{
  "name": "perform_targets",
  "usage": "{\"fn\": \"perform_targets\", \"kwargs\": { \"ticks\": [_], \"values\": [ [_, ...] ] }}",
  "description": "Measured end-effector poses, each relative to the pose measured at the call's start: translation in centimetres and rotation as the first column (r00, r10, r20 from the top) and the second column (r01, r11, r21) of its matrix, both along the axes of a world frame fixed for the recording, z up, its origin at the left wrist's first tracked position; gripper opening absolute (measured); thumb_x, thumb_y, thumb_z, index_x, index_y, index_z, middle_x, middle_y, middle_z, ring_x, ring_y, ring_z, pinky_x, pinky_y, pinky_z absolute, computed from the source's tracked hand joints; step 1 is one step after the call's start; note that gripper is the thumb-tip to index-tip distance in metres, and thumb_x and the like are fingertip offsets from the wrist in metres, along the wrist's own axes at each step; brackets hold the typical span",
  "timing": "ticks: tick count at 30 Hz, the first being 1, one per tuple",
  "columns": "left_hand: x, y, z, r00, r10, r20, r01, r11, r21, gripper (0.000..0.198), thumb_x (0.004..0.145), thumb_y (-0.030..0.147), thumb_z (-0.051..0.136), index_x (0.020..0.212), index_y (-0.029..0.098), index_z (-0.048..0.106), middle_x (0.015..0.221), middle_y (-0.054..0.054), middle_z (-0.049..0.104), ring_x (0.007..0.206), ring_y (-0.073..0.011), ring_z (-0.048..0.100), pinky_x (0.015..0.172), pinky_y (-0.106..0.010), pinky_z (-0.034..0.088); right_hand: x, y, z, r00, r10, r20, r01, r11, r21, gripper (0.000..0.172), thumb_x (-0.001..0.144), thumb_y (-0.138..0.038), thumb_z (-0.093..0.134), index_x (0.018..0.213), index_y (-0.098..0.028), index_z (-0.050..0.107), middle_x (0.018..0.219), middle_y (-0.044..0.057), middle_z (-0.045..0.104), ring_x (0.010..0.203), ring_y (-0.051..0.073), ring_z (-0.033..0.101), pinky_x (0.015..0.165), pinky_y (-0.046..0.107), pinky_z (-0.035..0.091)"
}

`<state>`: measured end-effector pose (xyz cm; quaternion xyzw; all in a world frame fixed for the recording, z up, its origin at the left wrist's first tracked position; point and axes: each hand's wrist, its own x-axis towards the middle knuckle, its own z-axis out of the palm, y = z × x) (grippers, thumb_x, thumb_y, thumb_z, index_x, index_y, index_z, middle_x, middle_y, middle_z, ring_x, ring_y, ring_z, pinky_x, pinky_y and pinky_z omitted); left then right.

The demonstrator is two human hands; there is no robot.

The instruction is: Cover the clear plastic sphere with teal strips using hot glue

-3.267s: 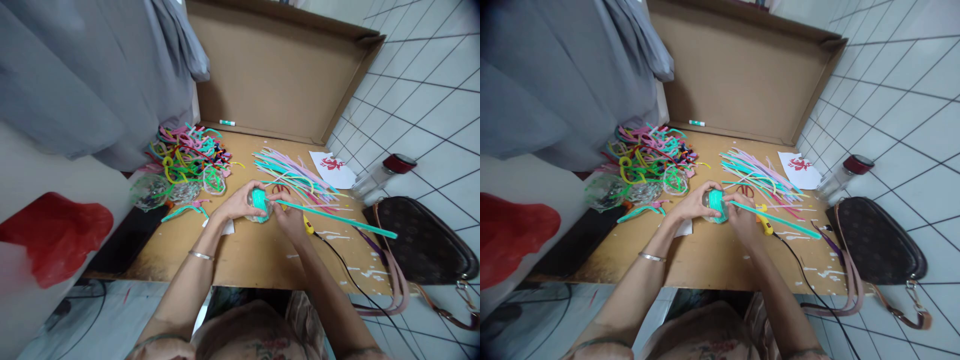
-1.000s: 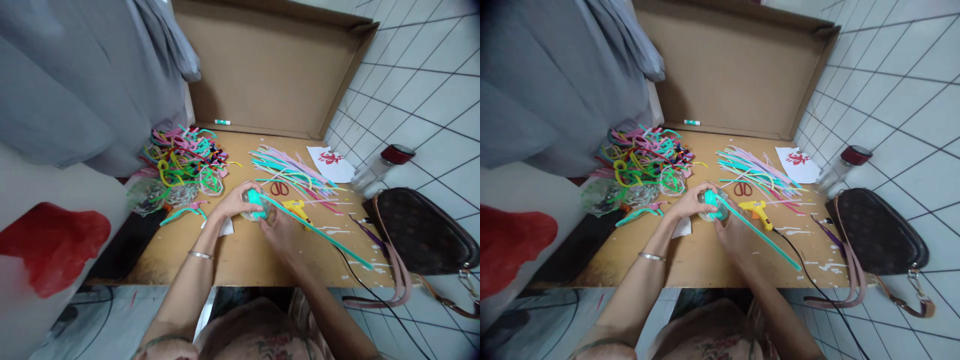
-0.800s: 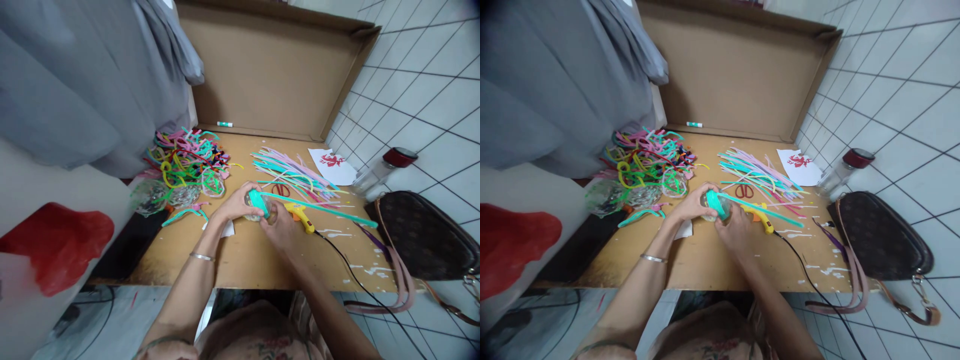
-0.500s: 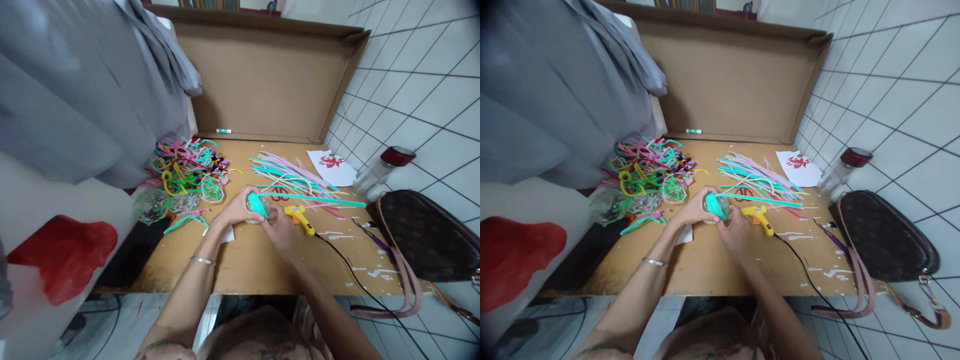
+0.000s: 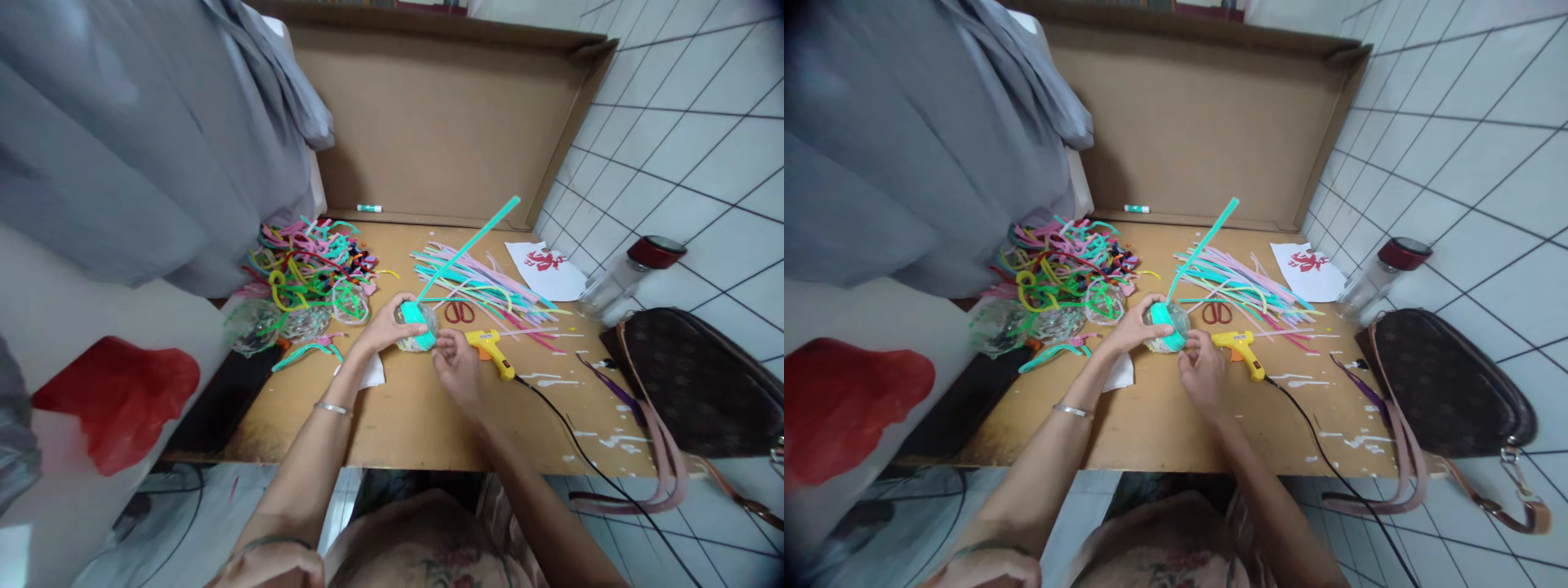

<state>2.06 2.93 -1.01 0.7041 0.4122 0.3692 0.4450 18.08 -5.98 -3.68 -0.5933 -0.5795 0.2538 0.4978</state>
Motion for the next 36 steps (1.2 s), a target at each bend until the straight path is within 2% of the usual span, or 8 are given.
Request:
{"fn": "perform_targets", "kwargs": {
  "ticks": [3,7,13,17,23,28,33,36],
  "values": [
    [0.1,0.0,0.5,0.999,0.001,-0.035,-0.001,1.000,0.005,0.061,0.060,0.045,0.076,0.110,0.018,0.052,0.090,0.001,0.056,0.075,-0.0121,0.051,0.071,-0.023,0.044,-0.2,-0.2,0.0,1.000,-0.011,-0.020,0.011,1.000,-0.013,0.031,0.072,-0.024,0.053,0.103,-0.021,0.053,0.085,0.003,0.065,0.070,0.015,0.063,0.069,0.032,0.053],
    [0.1,-0.2,1.2,0.996,-0.068,-0.053,0.065,0.996,-0.053,0.059,0.059,0.041,0.076,0.107,0.017,0.052,0.082,0.003,0.053,0.070,-0.0109,0.049,0.065,-0.021,0.042,-0.2,-1.0,0.5,0.999,0.028,0.037,-0.027,1.000,-0.007,0.024,0.079,-0.025,0.047,0.101,-0.021,0.054,0.085,0.004,0.067,0.076,0.018,0.065,0.072,0.035,0.053],
    [-0.1,-0.1,1.0,0.997,-0.080,0.002,0.080,0.995,-0.068,0.057,0.060,0.037,0.075,0.107,0.017,0.051,0.084,0.003,0.052,0.072,-0.0105,0.048,0.066,-0.021,0.042,0.3,-0.8,1.0,0.947,0.044,0.319,-0.081,0.991,0.105,0.030,0.087,-0.022,0.036,0.108,-0.021,0.058,0.095,0.007,0.070,0.089,0.020,0.065,0.080,0.035,0.050],
    [0.0,0.5,1.0,0.991,-0.126,-0.033,0.125,0.992,-0.025,0.053,0.061,0.034,0.074,0.107,0.017,0.054,0.085,0.003,0.053,0.073,-0.0104,0.049,0.069,-0.021,0.042,0.5,-0.1,0.6,0.881,0.019,0.472,-0.112,0.979,0.170,0.035,0.087,-0.018,0.035,0.112,-0.023,0.059,0.099,0.007,0.070,0.085,0.020,0.065,0.080,0.033,0.048],
    [0.9,1.4,1.9,0.981,-0.161,-0.105,0.154,0.985,-0.071,0.054,0.058,0.033,0.072,0.106,0.016,0.056,0.081,0.003,0.056,0.071,-0.0117,0.050,0.067,-0.023,0.044,0.6,0.3,0.6,0.879,-0.001,0.477,-0.078,0.986,0.147,0.039,0.089,-0.021,0.034,0.122,-0.020,0.055,0.107,0.009,0.070,0.089,0.022,0.066,0.078,0.035,0.050],
    [1.1,1.3,1.7,0.979,-0.179,-0.097,0.176,0.983,-0.044,0.051,0.057,0.032,0.071,0.104,0.016,0.056,0.082,0.003,0.055,0.072,-0.0114,0.049,0.067,-0.022,0.044,0.2,0.4,0.3,0.854,-0.029,0.519,-0.071,0.982,0.172,0.047,0.089,-0.019,0.033,0.134,-0.017,0.046,0.116,0.013,0.067,0.098,0.024,0.065,0.087,0.040,0.049],
    [0.7,0.6,1.5,0.985,-0.142,-0.094,0.138,0.989,-0.048,0.055,0.060,0.035,0.069,0.109,0.016,0.053,0.082,0.004,0.053,0.070,-0.0105,0.047,0.067,-0.021,0.043,1.1,-0.9,-0.5,0.846,0.004,0.534,-0.136,0.968,0.209,0.039,0.092,-0.021,0.034,0.126,-0.020,0.052,0.113,0.008,0.067,0.099,0.019,0.063,0.087,0.034,0.049],
    [0.7,0.1,1.7,0.990,-0.111,-0.085,0.108,0.993,-0.039,0.054,0.059,0.034,0.070,0.107,0.015,0.053,0.083,0.003,0.052,0.071,-0.0108,0.047,0.067,-0.021,0.042,3.3,-1.8,-0.3,0.807,-0.090,0.583,-0.048,0.975,0.217,0.032,0.093,-0.023,0.034,0.111,-0.018,0.060,0.102,0.009,0.068,0.095,0.020,0.062,0.086,0.034,0.048]
  ]
}}
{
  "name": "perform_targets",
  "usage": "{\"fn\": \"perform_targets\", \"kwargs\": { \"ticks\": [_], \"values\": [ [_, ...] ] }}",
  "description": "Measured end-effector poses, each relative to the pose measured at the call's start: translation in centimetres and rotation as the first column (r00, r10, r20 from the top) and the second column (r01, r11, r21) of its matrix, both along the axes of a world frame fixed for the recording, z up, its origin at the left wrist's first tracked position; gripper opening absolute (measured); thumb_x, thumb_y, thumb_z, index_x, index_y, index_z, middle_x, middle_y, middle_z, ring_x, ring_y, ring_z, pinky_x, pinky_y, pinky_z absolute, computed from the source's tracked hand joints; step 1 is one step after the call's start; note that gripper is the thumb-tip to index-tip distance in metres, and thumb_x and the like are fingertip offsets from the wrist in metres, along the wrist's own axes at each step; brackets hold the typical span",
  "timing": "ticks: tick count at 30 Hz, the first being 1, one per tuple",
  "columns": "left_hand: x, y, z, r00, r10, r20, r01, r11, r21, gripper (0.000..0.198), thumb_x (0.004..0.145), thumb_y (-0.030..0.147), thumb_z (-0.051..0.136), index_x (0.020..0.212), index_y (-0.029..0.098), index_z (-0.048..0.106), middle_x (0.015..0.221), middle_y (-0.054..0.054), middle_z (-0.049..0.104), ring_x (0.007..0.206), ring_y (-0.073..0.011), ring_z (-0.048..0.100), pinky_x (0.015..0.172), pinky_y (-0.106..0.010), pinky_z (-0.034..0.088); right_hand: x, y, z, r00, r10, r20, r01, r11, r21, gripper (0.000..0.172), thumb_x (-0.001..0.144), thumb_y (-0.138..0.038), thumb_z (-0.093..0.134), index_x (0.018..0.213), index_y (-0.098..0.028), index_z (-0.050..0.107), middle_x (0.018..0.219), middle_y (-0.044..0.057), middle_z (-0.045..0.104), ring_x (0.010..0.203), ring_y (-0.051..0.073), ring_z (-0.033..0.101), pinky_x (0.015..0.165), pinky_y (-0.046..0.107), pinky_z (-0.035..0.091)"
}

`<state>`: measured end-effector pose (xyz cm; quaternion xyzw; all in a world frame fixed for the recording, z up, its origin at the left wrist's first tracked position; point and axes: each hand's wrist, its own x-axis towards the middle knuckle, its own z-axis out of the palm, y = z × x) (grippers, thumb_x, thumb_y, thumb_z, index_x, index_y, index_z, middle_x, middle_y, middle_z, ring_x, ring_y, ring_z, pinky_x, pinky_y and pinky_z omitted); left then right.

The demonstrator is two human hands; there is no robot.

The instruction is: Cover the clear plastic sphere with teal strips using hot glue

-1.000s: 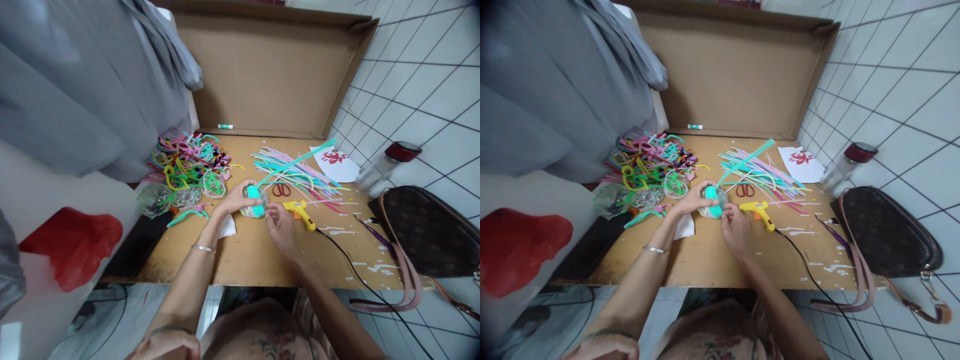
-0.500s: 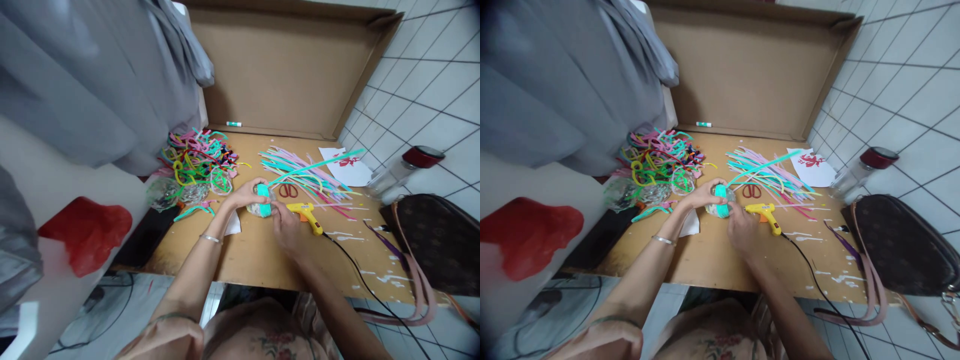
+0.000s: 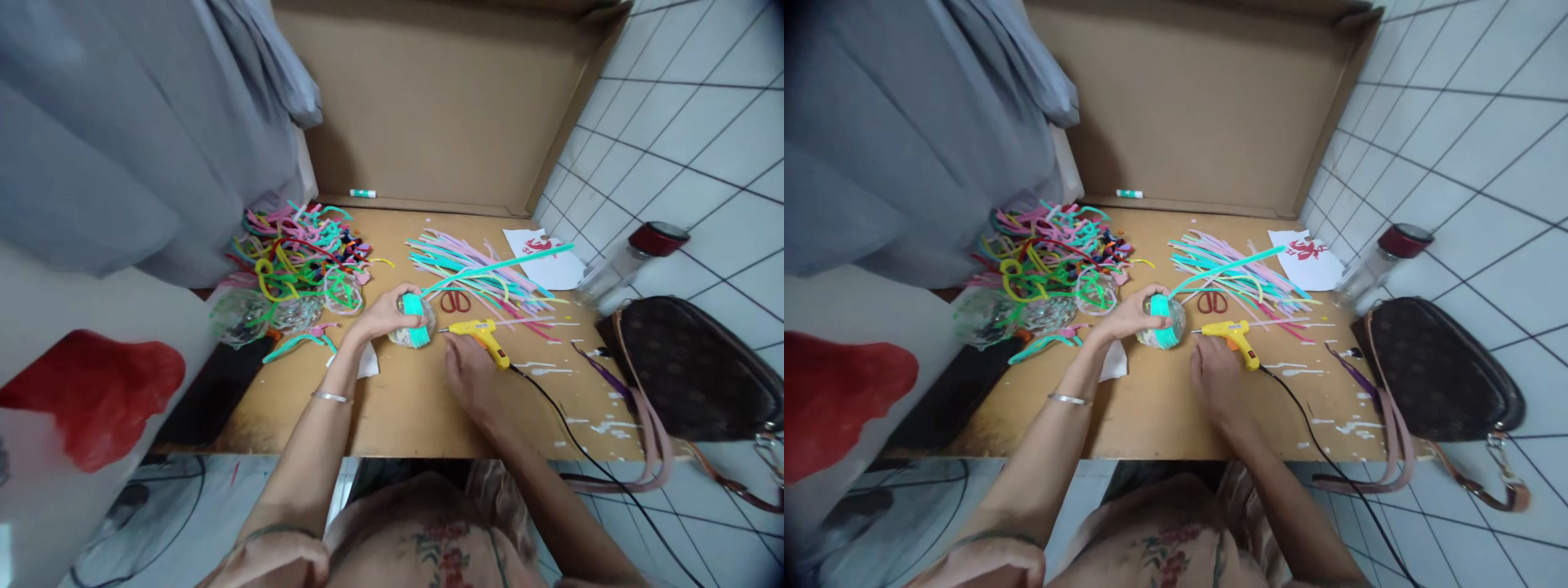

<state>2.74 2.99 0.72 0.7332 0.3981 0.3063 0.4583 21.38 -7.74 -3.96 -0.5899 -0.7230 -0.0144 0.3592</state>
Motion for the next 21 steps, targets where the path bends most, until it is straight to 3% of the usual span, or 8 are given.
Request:
{"fn": "perform_targets", "kwargs": {
  "ticks": [3,5,7,11,16,21],
  "values": [
    [0.1,-0.4,0.2,1.000,0.024,-0.010,-0.024,1.000,0.000,0.056,0.059,0.036,0.070,0.108,0.015,0.052,0.082,0.003,0.051,0.071,-0.0111,0.047,0.067,-0.022,0.042,2.6,-0.3,0.5,0.957,-0.248,0.150,0.252,0.968,-0.008,0.031,0.092,-0.028,0.036,0.102,-0.013,0.062,0.094,0.013,0.067,0.087,0.023,0.061,0.080,0.036,0.045],
    [0.1,-0.7,0.3,0.999,0.038,-0.019,-0.038,0.999,0.007,0.057,0.059,0.037,0.070,0.109,0.016,0.052,0.082,0.003,0.052,0.071,-0.0112,0.047,0.067,-0.022,0.042,3.9,0.0,0.7,0.870,-0.392,0.298,0.433,0.898,-0.083,0.037,0.091,-0.039,0.041,0.101,-0.010,0.061,0.092,0.016,0.066,0.085,0.025,0.060,0.074,0.035,0.043],
    [0.2,-0.9,0.4,0.998,0.059,-0.032,-0.059,0.998,0.014,0.058,0.058,0.037,0.070,0.109,0.015,0.053,0.082,0.003,0.052,0.070,-0.0112,0.047,0.067,-0.022,0.042,4.3,0.5,0.9,0.797,-0.434,0.421,0.539,0.825,-0.169,0.048,0.088,-0.052,0.044,0.099,-0.008,0.061,0.092,0.018,0.064,0.083,0.027,0.061,0.068,0.034,0.041],
    [0.3,-1.1,0.4,0.995,0.098,-0.038,-0.097,0.995,0.014,0.059,0.057,0.036,0.070,0.108,0.014,0.054,0.082,0.003,0.052,0.069,-0.0110,0.046,0.066,-0.022,0.042,3.8,1.7,1.1,0.764,-0.438,0.475,0.603,0.747,-0.281,0.061,0.081,-0.062,0.049,0.103,-0.006,0.058,0.102,0.020,0.063,0.090,0.029,0.062,0.066,0.033,0.041],
    [-0.1,-1.0,-0.1,0.997,0.079,0.021,-0.080,0.997,0.018,0.056,0.058,0.035,0.072,0.107,0.015,0.053,0.085,0.002,0.052,0.073,-0.0114,0.047,0.066,-0.021,0.042,4.0,2.1,1.5,0.810,-0.473,0.347,0.586,0.681,-0.439,0.047,0.078,-0.050,0.056,0.106,-0.011,0.058,0.102,0.016,0.066,0.093,0.027,0.064,0.068,0.031,0.042],
    [-0.3,-0.8,-0.5,0.997,0.075,0.031,-0.075,0.997,-0.002,0.059,0.058,0.037,0.074,0.109,0.016,0.052,0.080,0.004,0.051,0.070,-0.0110,0.046,0.066,-0.021,0.040,4.6,0.2,2.2,0.767,-0.624,0.148,0.626,0.676,-0.389,0.045,0.074,-0.042,0.057,0.110,-0.015,0.056,0.088,0.010,0.068,0.082,0.026,0.063,0.063,0.029,0.038]
  ]
}}
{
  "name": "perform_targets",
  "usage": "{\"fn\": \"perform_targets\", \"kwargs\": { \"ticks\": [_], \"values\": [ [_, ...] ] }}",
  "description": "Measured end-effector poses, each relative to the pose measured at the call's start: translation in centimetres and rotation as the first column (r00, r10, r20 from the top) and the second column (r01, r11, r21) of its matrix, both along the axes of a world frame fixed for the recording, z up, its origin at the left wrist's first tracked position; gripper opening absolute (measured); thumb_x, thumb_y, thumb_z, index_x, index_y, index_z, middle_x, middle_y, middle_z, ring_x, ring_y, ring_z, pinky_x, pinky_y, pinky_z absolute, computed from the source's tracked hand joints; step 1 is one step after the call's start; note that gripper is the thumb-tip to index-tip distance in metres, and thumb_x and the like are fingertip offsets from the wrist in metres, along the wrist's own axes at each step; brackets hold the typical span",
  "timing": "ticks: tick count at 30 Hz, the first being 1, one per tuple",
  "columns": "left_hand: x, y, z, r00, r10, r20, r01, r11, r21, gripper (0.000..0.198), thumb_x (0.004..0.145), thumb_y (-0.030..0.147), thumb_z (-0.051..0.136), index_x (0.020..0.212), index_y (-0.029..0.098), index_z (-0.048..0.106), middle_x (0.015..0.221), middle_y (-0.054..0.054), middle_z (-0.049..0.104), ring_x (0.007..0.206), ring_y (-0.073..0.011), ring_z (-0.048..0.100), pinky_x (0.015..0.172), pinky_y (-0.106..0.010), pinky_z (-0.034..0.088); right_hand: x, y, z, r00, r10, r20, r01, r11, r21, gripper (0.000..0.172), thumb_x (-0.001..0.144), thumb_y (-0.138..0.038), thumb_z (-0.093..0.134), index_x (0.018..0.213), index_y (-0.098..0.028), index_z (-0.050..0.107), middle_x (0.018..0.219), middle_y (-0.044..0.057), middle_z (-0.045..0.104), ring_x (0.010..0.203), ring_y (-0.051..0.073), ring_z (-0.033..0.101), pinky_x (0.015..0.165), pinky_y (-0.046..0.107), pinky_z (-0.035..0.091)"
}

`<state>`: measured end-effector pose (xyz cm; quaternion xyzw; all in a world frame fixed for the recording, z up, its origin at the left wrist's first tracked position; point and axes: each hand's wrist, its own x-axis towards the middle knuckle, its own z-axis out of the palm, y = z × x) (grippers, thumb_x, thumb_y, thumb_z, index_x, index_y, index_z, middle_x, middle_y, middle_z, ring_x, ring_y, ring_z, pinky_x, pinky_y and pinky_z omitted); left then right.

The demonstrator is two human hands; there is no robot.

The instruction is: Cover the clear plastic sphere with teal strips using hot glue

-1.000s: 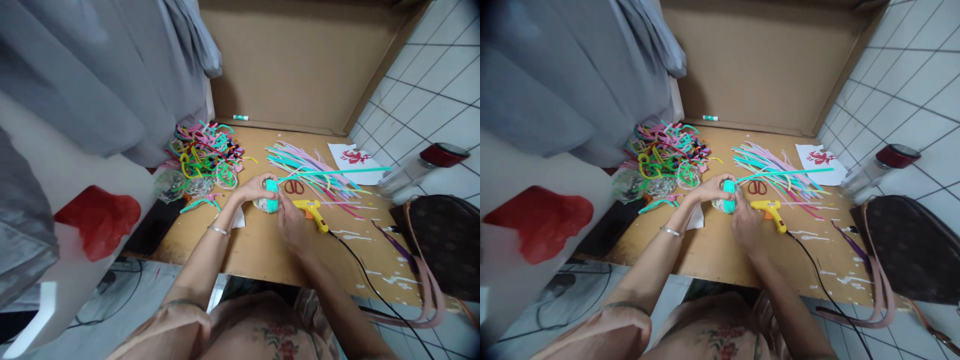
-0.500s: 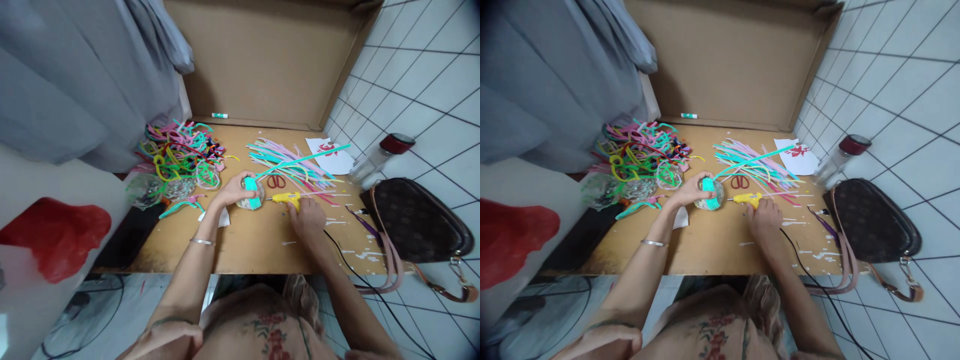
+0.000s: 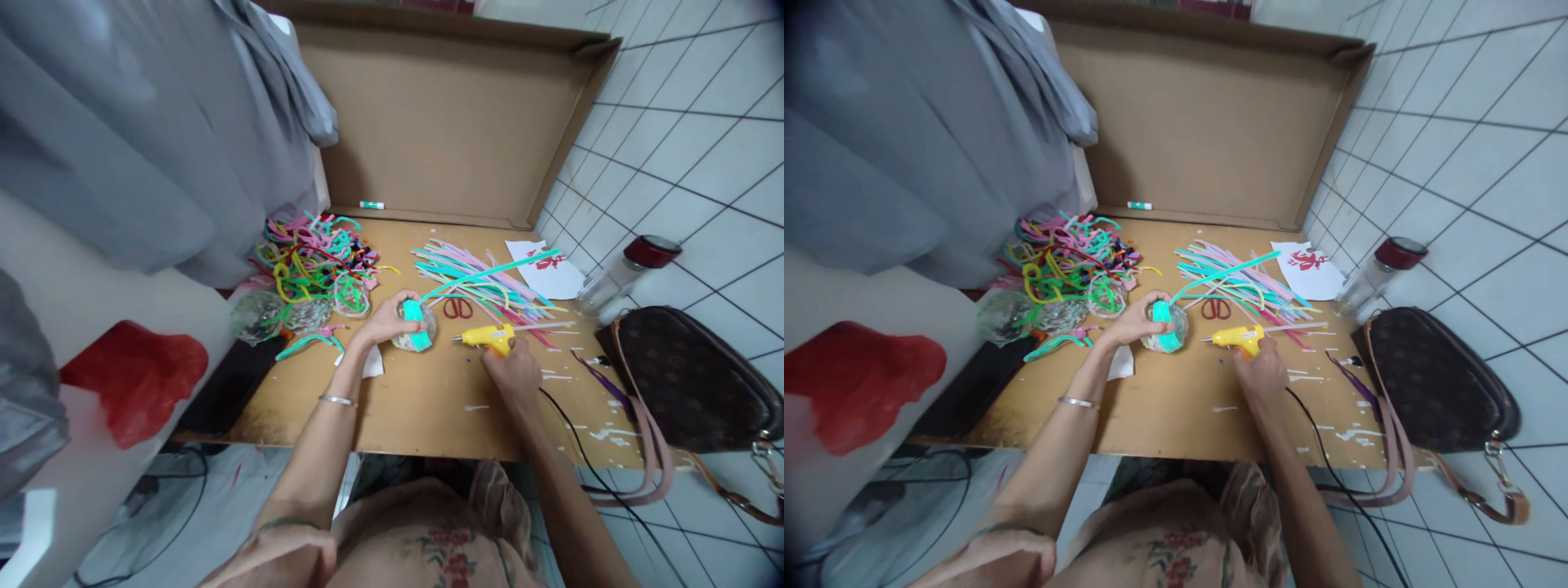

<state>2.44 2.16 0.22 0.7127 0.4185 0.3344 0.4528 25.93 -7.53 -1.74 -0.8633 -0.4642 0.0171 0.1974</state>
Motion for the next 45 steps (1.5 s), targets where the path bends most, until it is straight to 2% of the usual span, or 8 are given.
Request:
{"fn": "perform_targets", "kwargs": {
  "ticks": [3,6,10,13,18,26,38,45],
  "values": [
    [-0.1,0.2,0.2,1.000,-0.023,-0.014,0.023,1.000,0.007,0.057,0.058,0.036,0.074,0.108,0.016,0.053,0.082,0.004,0.053,0.072,-0.0113,0.047,0.068,-0.022,0.040,-0.7,-0.6,0.8,1.000,-0.008,-0.001,0.008,0.980,0.201,0.044,0.069,-0.042,0.058,0.104,-0.015,0.057,0.079,0.008,0.066,0.074,0.025,0.060,0.061,0.029,0.036],
    [-0.4,0.4,0.3,0.998,-0.061,-0.034,0.061,0.998,0.016,0.055,0.057,0.033,0.074,0.106,0.016,0.055,0.084,0.003,0.054,0.074,-0.0117,0.048,0.070,-0.022,0.041,-1.7,0.2,1.1,0.996,0.069,0.065,-0.088,0.922,0.377,0.037,0.070,-0.041,0.056,0.096,-0.015,0.058,0.077,0.008,0.064,0.071,0.023,0.057,0.061,0.029,0.036],
    [-0.8,0.6,0.1,0.996,-0.088,-0.029,0.088,0.996,0.003,0.056,0.058,0.033,0.074,0.108,0.017,0.054,0.084,0.003,0.054,0.073,-0.0115,0.048,0.068,-0.021,0.042,-2.8,2.5,0.9,0.975,0.139,0.172,-0.208,0.846,0.491,0.026,0.072,-0.040,0.053,0.085,-0.018,0.056,0.076,0.007,0.061,0.071,0.022,0.054,0.062,0.030,0.036],
    [-1.1,0.7,-0.3,0.996,-0.084,-0.012,0.084,0.996,-0.011,0.056,0.060,0.034,0.073,0.109,0.017,0.053,0.082,0.004,0.053,0.071,-0.0107,0.048,0.066,-0.021,0.042,-3.1,4.0,0.9,0.964,0.142,0.226,-0.244,0.811,0.532,0.025,0.072,-0.041,0.053,0.084,-0.019,0.054,0.076,0.007,0.059,0.072,0.023,0.053,0.062,0.030,0.036],
    [-1.1,0.6,-0.4,0.999,-0.040,0.006,0.040,0.999,-0.026,0.057,0.060,0.035,0.074,0.110,0.017,0.053,0.085,0.003,0.054,0.074,-0.0115,0.049,0.068,-0.021,0.043,-3.2,4.9,0.5,0.950,0.156,0.272,-0.286,0.784,0.551,0.026,0.073,-0.041,0.053,0.086,-0.018,0.053,0.077,0.007,0.057,0.075,0.024,0.053,0.066,0.033,0.039],
    [-0.9,0.1,0.1,0.999,-0.018,-0.042,0.018,1.000,-0.003,0.055,0.060,0.036,0.074,0.108,0.018,0.053,0.088,0.001,0.054,0.078,-0.0130,0.050,0.072,-0.022,0.044,-3.1,4.4,-0.9,0.967,0.183,0.178,-0.250,0.819,0.516,0.024,0.078,-0.035,0.046,0.091,-0.018,0.055,0.081,0.009,0.057,0.082,0.024,0.057,0.074,0.035,0.044],
    [-0.8,-0.4,0.1,1.000,-0.019,-0.003,0.019,1.000,0.002,0.056,0.059,0.034,0.075,0.108,0.017,0.053,0.086,0.002,0.052,0.075,-0.0115,0.047,0.069,-0.021,0.042,-2.7,4.0,-0.8,0.957,0.214,0.195,-0.284,0.819,0.498,0.033,0.083,-0.038,0.043,0.098,-0.012,0.056,0.085,0.014,0.059,0.087,0.026,0.060,0.076,0.035,0.046],
    [-1.0,-0.5,-0.1,0.999,-0.045,-0.015,0.045,0.999,0.021,0.057,0.061,0.035,0.074,0.111,0.018,0.053,0.087,0.003,0.052,0.073,-0.0107,0.046,0.066,-0.020,0.042,-3.1,3.8,-0.5,0.952,0.240,0.191,-0.303,0.828,0.472,0.031,0.082,-0.039,0.045,0.097,-0.014,0.057,0.087,0.014,0.060,0.087,0.027,0.060,0.077,0.039,0.046]
  ]
}}
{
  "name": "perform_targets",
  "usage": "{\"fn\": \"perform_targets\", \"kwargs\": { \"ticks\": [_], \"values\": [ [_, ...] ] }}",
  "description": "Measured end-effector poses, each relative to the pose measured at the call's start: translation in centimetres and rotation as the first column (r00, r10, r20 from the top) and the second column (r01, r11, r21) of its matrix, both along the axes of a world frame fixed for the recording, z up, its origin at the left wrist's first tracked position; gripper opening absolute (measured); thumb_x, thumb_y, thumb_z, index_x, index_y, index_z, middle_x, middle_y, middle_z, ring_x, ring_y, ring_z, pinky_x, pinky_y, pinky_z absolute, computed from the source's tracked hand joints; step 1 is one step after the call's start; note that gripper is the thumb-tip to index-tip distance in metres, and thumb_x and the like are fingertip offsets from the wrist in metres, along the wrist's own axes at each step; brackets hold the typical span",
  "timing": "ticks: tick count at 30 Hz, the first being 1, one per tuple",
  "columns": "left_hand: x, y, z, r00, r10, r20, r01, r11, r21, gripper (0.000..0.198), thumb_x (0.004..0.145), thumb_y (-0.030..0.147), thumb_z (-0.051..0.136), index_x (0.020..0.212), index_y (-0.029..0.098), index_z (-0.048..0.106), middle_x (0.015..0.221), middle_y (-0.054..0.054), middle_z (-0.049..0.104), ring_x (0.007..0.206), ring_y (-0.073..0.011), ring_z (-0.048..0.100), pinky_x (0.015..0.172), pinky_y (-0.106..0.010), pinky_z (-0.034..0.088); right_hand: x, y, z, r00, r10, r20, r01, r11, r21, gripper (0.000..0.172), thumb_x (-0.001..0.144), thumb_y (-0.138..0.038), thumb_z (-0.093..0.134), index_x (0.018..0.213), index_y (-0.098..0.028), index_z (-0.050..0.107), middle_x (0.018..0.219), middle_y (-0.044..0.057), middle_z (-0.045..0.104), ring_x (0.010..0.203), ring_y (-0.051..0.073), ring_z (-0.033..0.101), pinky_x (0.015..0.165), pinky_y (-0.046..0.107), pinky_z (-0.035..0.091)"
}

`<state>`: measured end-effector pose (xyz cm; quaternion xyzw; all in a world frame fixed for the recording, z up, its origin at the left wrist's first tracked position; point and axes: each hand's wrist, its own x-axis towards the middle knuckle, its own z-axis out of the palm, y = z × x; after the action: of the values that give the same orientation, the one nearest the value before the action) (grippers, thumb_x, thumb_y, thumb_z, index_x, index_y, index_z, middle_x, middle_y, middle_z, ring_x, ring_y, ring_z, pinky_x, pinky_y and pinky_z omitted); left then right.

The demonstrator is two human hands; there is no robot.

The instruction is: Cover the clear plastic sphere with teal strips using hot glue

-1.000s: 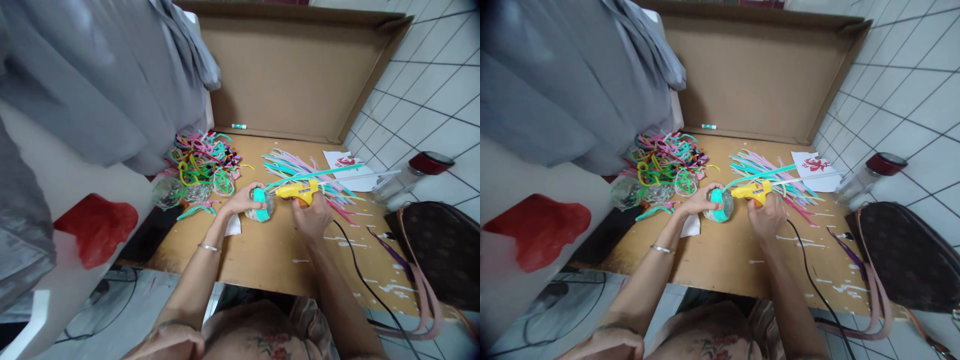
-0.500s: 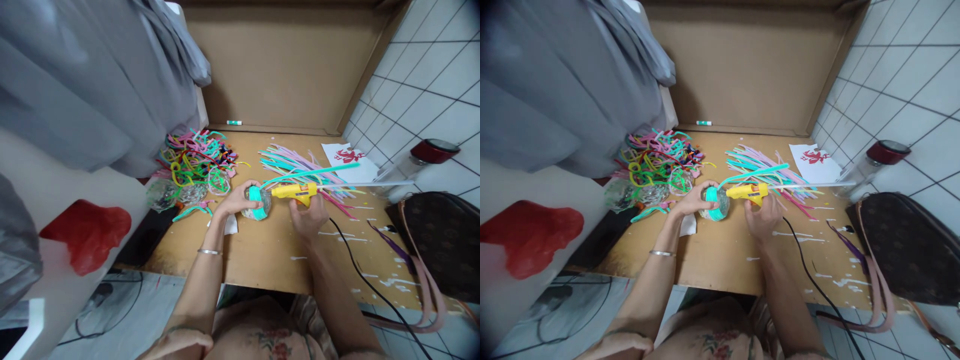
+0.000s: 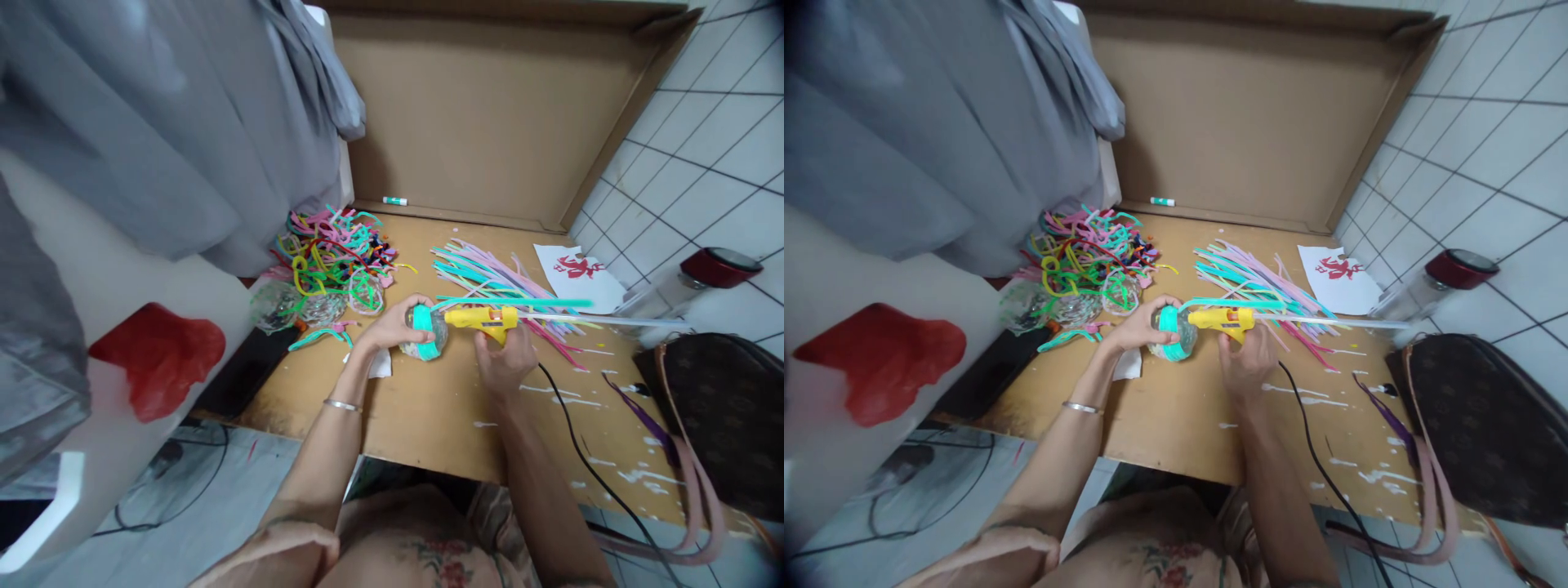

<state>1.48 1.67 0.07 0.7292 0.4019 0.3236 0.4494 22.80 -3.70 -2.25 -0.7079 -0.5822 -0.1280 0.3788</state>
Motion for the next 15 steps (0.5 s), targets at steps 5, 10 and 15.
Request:
{"fn": "perform_targets", "kwargs": {
  "ticks": [5,10,15],
  "values": [
    [0.03,0.03,-0.06,1.000,-0.003,-0.012,0.003,1.000,0.009,0.057,0.060,0.035,0.075,0.111,0.019,0.053,0.088,0.003,0.053,0.073,-0.0108,0.047,0.066,-0.020,0.042,-0.01,-0.15,0.08,1.000,0.002,-0.002,-0.002,1.000,-0.008,0.031,0.083,-0.040,0.044,0.096,-0.014,0.057,0.085,0.014,0.059,0.086,0.027,0.059,0.076,0.039,0.046],
    [0.17,-0.15,0.11,1.000,0.007,-0.024,-0.007,1.000,-0.003,0.057,0.060,0.036,0.074,0.110,0.018,0.052,0.087,0.003,0.053,0.073,-0.0111,0.047,0.066,-0.020,0.042,-0.15,-0.18,0.19,1.000,-0.003,0.015,0.003,1.000,-0.002,0.028,0.083,-0.038,0.043,0.091,-0.016,0.058,0.080,0.011,0.059,0.081,0.024,0.059,0.074,0.036,0.045],
    [0.41,-0.37,0.58,0.999,0.028,-0.022,-0.029,0.999,-0.017,0.057,0.057,0.035,0.076,0.107,0.017,0.053,0.087,0.002,0.053,0.075,-0.0116,0.048,0.069,-0.021,0.042,-0.10,-0.28,0.16,1.000,-0.004,0.023,0.004,1.000,0.001,0.027,0.084,-0.038,0.043,0.090,-0.016,0.057,0.081,0.012,0.060,0.080,0.024,0.059,0.073,0.035,0.045]
  ]
}}
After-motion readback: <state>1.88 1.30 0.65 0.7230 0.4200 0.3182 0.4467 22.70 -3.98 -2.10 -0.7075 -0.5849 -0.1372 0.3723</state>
